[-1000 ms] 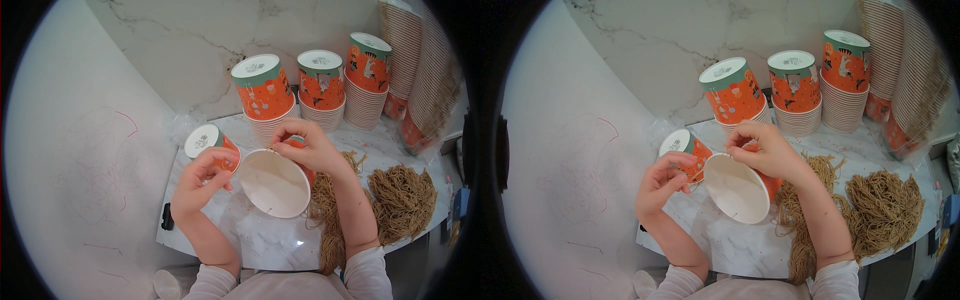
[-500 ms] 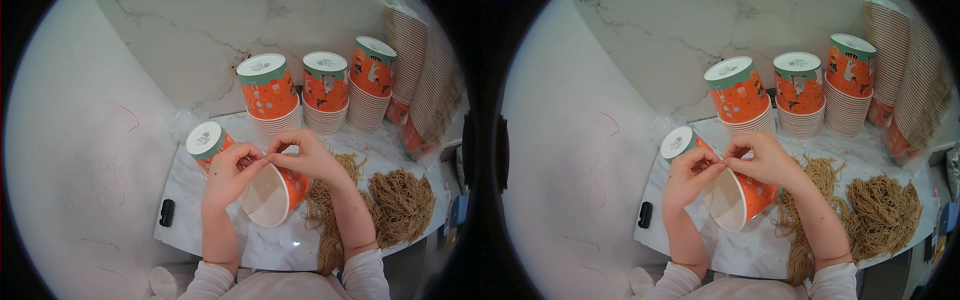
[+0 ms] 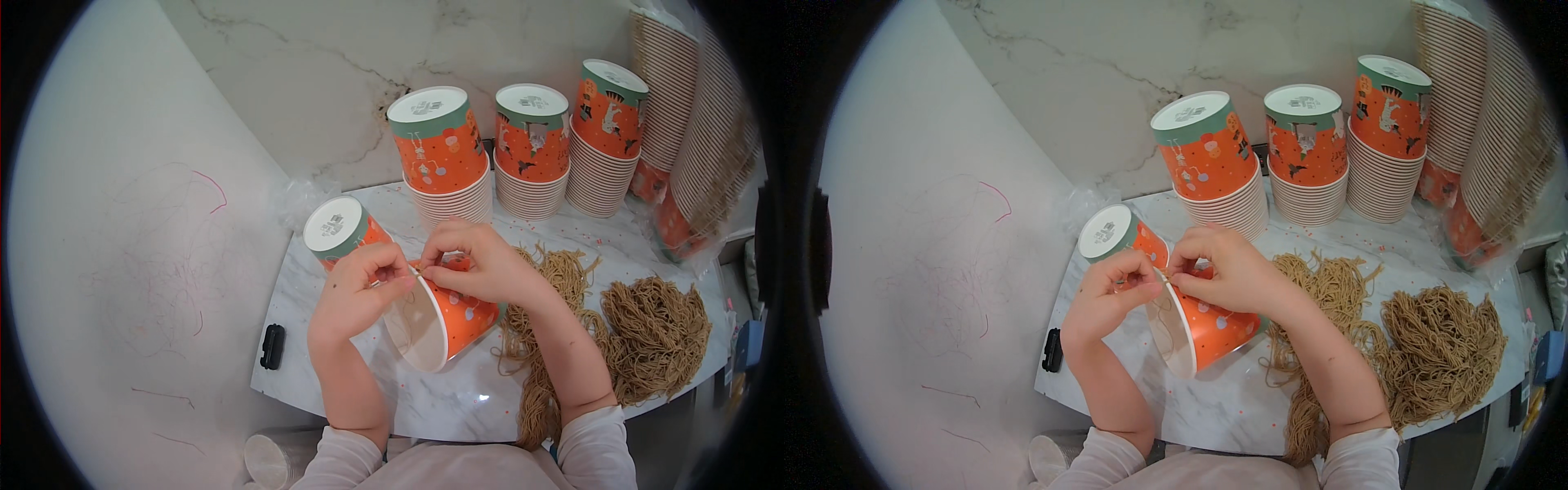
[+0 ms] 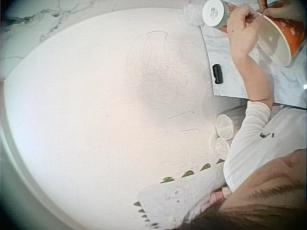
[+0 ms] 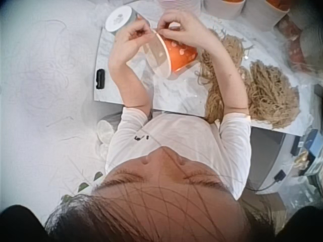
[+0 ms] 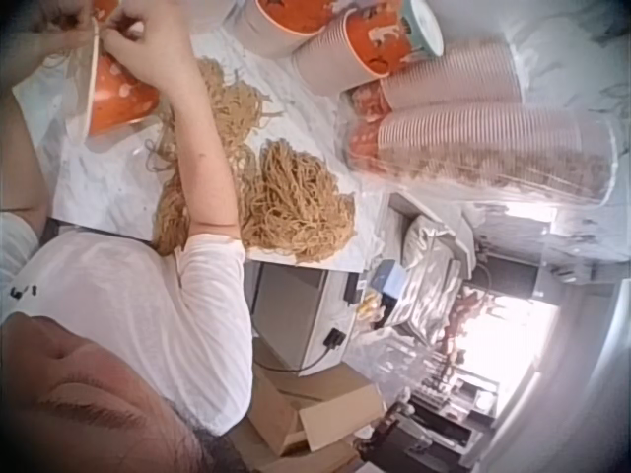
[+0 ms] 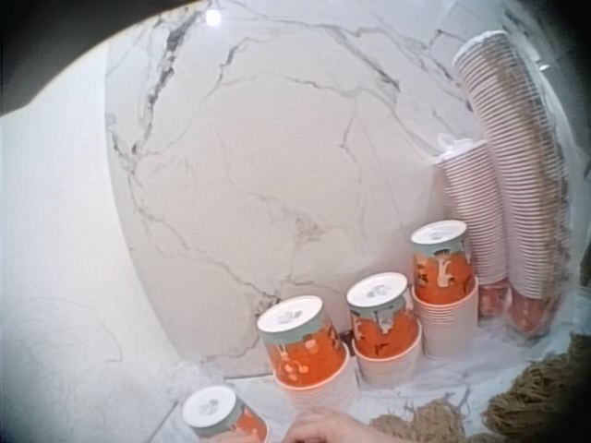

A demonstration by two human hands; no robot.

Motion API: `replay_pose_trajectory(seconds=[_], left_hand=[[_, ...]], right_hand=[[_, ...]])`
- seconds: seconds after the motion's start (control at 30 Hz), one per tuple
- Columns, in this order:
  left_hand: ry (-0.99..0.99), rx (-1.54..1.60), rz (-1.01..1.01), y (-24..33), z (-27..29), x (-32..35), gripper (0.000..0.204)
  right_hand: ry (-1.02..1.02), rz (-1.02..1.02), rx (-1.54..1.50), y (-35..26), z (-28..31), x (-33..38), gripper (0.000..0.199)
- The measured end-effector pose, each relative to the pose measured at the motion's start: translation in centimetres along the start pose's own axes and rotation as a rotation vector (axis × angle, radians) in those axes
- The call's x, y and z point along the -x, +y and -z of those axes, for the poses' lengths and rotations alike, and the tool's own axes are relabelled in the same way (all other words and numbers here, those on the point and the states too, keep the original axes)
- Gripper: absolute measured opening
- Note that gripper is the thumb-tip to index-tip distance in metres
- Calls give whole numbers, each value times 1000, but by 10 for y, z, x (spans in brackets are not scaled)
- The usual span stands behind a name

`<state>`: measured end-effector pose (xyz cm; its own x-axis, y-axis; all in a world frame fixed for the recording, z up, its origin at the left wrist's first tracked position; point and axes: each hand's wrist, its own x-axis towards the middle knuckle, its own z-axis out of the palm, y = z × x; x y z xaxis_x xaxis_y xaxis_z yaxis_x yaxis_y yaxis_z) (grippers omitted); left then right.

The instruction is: Tying rubber bands onto the rims of decorative paper cups.

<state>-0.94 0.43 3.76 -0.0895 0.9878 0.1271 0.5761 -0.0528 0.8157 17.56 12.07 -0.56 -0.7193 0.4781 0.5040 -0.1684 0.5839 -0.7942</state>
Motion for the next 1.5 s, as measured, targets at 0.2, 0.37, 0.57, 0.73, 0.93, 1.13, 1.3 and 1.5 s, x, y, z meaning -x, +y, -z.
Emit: replay_pose_trajectory(seconds=[0.2, 0.37, 0.57, 0.73, 0.93, 1.13, 1.3, 1.5], left_hand=[[-48, -85, -25, 0, 3, 1, 13], [-1, -31, 75, 6, -3, -1, 23], [16, 145, 54, -11, -8, -12, 20], [378, 366, 5, -8, 8, -9, 19], [737, 896, -252, -14, 27, -8, 16], [348, 1558, -167, -31, 31, -14, 21], [388, 1510, -48, -52, 31, -27, 20], [292, 1091, -34, -63, 37, -26, 19]], right_hand=[[9, 79, 85, 0, -1, -2, 9], [11, 76, 115, 5, 0, -1, 9], [-11, -77, 61, -9, 7, 1, 14], [295, -105, 181, -9, 25, 4, 32], [427, -77, -207, 5, 32, -3, 65], [109, 111, -454, 0, 17, 1, 129], [198, 108, -319, -7, 9, -3, 134], [357, 126, -328, -9, 4, -5, 126]])
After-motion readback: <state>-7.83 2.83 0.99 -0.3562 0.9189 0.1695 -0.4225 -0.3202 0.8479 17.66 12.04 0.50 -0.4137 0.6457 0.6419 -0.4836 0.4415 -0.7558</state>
